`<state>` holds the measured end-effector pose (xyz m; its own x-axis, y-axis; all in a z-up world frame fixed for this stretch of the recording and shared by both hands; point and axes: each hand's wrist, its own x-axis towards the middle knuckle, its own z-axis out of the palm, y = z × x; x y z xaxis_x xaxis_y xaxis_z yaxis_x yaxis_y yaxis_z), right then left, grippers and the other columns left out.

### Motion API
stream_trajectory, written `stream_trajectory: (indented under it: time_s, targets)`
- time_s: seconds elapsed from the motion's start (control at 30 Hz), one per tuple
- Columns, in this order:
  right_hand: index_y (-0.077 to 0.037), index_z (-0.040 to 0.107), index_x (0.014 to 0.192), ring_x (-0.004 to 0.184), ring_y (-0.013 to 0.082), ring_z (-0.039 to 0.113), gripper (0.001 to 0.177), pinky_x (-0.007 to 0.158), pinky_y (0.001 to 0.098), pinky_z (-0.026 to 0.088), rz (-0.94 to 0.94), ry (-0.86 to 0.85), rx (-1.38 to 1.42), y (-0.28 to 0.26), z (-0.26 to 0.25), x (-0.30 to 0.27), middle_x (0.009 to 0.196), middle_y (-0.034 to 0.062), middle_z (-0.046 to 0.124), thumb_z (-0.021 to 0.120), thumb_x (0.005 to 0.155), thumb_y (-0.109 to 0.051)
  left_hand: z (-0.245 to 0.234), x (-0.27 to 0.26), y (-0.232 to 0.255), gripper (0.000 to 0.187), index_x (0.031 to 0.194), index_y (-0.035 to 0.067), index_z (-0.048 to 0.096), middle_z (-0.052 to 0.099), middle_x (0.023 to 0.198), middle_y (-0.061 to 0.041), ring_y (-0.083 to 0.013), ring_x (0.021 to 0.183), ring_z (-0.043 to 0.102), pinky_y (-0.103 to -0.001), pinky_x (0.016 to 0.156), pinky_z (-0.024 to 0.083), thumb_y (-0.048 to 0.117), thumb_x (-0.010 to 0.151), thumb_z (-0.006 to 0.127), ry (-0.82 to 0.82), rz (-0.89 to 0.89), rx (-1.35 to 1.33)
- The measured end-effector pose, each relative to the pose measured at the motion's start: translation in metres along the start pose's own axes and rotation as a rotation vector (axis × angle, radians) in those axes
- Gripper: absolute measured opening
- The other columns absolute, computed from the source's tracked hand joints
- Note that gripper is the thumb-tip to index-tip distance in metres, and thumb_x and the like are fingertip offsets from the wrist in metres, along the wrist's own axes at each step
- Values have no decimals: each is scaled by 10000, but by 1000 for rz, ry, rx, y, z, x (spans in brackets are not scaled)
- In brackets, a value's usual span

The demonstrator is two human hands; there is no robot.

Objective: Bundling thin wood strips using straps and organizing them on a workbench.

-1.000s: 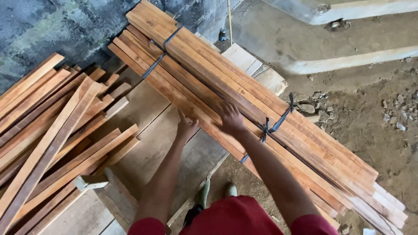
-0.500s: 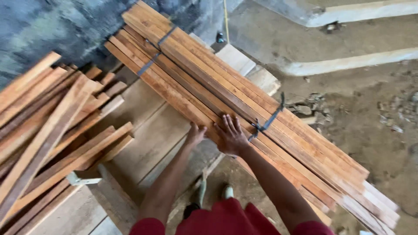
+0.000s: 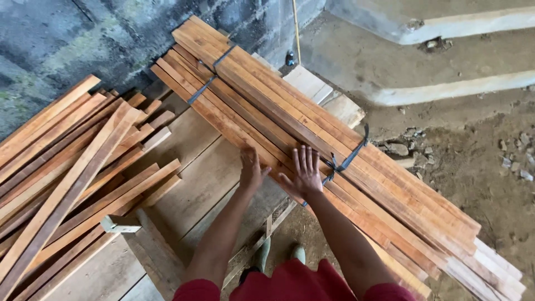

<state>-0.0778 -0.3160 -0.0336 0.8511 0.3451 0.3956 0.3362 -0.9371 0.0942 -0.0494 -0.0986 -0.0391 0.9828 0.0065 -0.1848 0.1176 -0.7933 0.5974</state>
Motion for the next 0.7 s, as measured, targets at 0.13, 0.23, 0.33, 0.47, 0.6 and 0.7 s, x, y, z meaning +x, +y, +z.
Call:
stream_trajectory:
  time_s: [0.13,0.23,0.33,0.47,0.6,0.7]
  targets:
    - [-27,349,1593,1518,420,325,1069,1257,627,164,122,-65,219,-3,-1,3,1600,285,383,541,849,-771,-7,-5,6,939,1660,66,142,112,1605,-464,-537,1526,208,-652,1031,492,502,987,631,10,30,209]
    - [-14,375,1577,1503,408,367,1083,1261,600,187,114,-49,239,-1,-2,8,1585,284,416,573,823,-764,-6,4,2,936,1661,106,161,123,1611,-451,-502,1533,231,-622,1009,519,596,979,574,-14,13,307]
    - [-23,364,1583,1510,394,359,1105,1272,577,179,118,-79,233,0,-3,11,1598,268,403,582,798,-769,8,18,-9,965,1658,117,174,156,1602,-452,-473,1527,282,-578,980,554,665,959,551,-26,-7,423]
    - [-82,317,1617,1540,363,306,1079,1290,579,108,133,-138,302,-2,-15,11,1632,222,367,515,833,-796,24,20,-14,943,1658,126,169,163,1611,-439,-455,1537,270,-611,993,531,665,971,524,-39,-48,449]
    - [-181,376,1602,1549,278,298,838,1275,587,72,46,-119,263,0,1,7,1673,112,342,487,935,-676,7,-6,9,888,1658,149,190,140,1642,-394,-429,1544,269,-594,1038,511,628,991,527,-30,-81,417]
    - [-167,551,1499,1483,262,447,708,1237,558,260,-83,210,219,-5,15,-4,1591,104,499,603,895,-533,24,-27,2,696,1638,180,289,141,1659,-356,-419,1536,305,-552,1010,558,495,1056,507,-3,-53,378]
